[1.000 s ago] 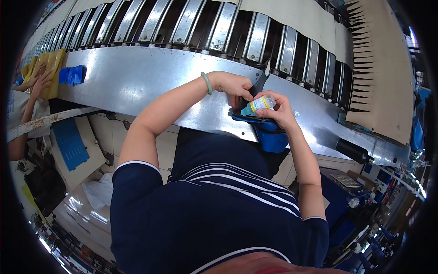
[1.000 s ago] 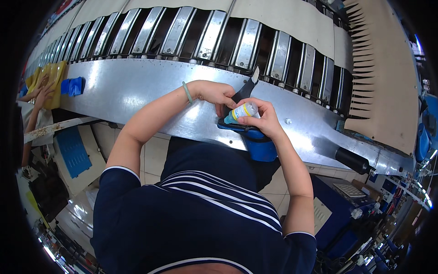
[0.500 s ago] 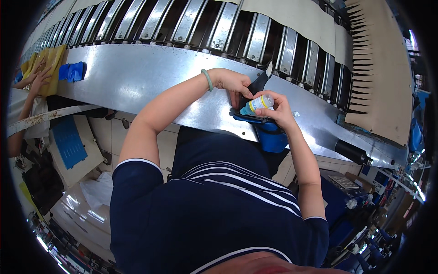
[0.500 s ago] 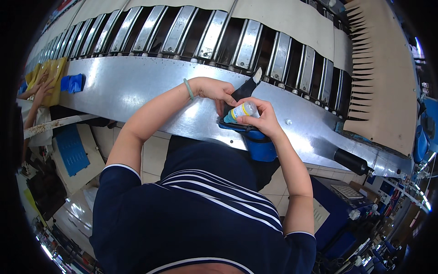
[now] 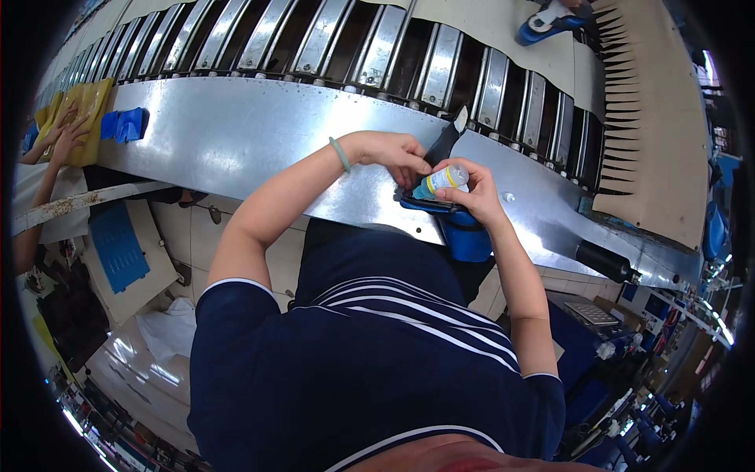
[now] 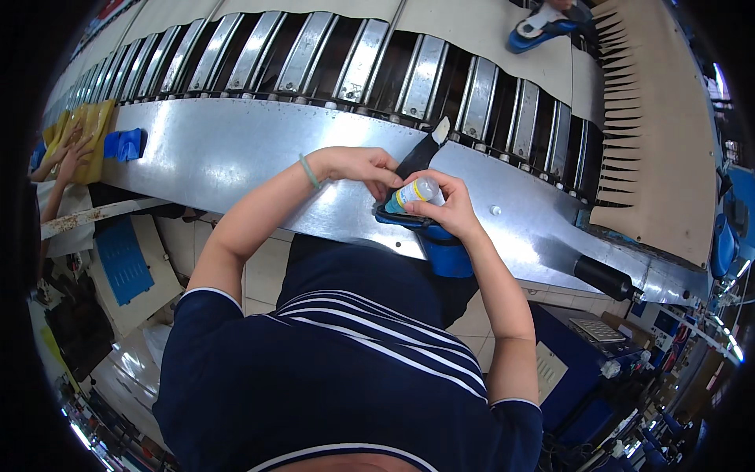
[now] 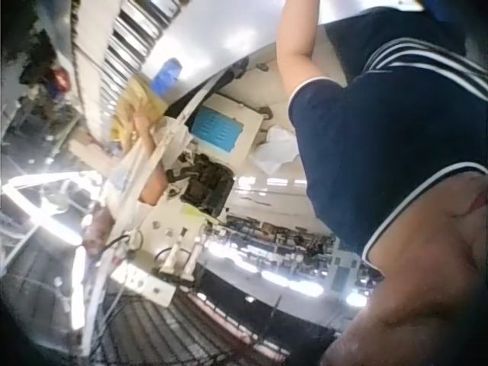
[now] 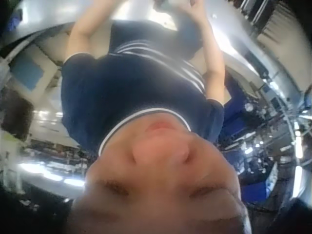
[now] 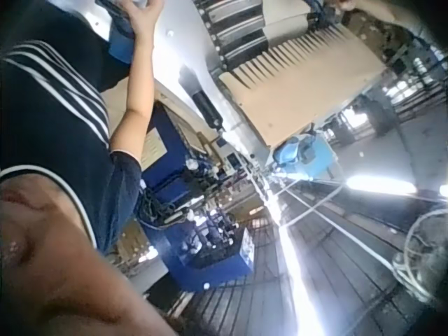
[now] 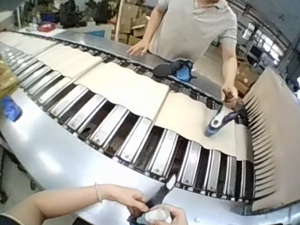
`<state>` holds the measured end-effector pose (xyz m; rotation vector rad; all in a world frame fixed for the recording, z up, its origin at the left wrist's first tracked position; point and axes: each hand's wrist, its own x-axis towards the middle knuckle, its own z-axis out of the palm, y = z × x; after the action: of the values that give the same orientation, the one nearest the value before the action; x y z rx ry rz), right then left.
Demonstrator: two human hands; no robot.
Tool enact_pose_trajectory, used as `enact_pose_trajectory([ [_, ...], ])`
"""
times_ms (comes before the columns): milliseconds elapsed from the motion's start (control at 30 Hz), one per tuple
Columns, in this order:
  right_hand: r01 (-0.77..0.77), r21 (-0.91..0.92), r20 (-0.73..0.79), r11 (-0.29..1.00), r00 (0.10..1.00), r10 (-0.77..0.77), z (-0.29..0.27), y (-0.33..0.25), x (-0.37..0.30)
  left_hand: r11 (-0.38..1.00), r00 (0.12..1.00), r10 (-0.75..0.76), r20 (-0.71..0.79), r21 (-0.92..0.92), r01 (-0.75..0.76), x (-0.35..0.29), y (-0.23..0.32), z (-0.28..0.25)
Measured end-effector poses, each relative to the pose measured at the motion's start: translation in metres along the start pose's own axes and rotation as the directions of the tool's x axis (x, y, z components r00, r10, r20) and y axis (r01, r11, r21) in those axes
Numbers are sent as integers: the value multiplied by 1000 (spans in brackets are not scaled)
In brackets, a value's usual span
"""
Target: The recorder is applying glue from a small bottle to the inner sole and edges of shoe uppers at a conveyor station.
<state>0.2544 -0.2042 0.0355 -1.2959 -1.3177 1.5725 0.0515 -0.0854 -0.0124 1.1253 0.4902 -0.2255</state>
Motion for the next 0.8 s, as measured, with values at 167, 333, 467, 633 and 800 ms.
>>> enact_pose_trajectory([
  [167, 5, 16, -6, 1000, 1000, -5, -1, 1, -1, 942, 946, 308, -101, 173, -288, -29, -13, 31],
  [333, 28, 20, -16, 999, 999, -27, -2, 2, -3, 906, 920, 327, -218, 351, -239, -35, -11, 44],
  [467, 44, 52, -40, 998, 998, -42, -1, -1, -6, 908, 934, 296, -201, 362, -210, -32, -17, 38],
  [633, 90, -86, -30, 992, 995, -93, -1, 3, -4, 918, 928, 324, -184, 298, -261, -28, -23, 30],
  [800, 140, -284, 32, 948, 990, -137, 1, -3, 1, 910, 935, 310, -173, 339, -240, -29, -18, 26],
])
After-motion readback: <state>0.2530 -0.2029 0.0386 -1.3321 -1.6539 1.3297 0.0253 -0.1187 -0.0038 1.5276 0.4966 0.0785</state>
